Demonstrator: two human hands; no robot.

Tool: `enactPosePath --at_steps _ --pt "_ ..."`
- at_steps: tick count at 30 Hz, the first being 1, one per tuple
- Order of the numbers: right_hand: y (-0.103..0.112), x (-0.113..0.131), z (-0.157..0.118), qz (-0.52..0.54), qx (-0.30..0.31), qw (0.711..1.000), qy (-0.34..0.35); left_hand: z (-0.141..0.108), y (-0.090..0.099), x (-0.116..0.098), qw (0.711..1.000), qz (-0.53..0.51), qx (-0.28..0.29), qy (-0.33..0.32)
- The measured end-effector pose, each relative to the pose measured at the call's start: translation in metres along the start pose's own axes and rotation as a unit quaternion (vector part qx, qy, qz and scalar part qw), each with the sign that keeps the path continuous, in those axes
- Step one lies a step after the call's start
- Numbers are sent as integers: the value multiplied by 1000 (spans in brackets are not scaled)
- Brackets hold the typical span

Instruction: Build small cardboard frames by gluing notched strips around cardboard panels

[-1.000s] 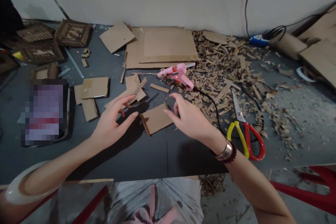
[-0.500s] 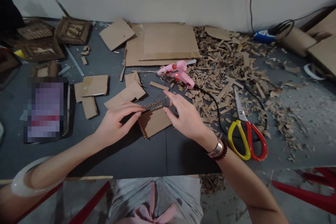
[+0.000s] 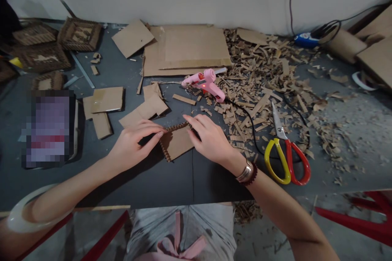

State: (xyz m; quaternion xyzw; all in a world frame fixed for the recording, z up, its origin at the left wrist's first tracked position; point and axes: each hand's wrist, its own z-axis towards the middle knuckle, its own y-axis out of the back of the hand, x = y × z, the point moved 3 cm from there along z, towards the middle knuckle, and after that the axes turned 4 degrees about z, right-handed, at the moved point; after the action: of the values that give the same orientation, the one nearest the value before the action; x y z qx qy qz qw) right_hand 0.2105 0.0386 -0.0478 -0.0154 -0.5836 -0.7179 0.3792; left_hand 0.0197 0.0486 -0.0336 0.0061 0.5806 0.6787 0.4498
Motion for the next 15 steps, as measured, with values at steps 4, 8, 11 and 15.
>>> enactPosePath --at_steps 4,8,11,15 --pt "0 0 0 -5 7 1000 -4 0 0 0 1000 -1 -2 4" --pt "-1 2 0 -13 8 1000 1 -1 0 -1 1000 4 -1 -1" --pt "-1 2 0 -19 4 1000 11 -1 -1 -1 1000 5 -2 -6" --pt "-1 2 -1 -20 7 1000 8 -1 -3 -1 1000 2 2 -4"
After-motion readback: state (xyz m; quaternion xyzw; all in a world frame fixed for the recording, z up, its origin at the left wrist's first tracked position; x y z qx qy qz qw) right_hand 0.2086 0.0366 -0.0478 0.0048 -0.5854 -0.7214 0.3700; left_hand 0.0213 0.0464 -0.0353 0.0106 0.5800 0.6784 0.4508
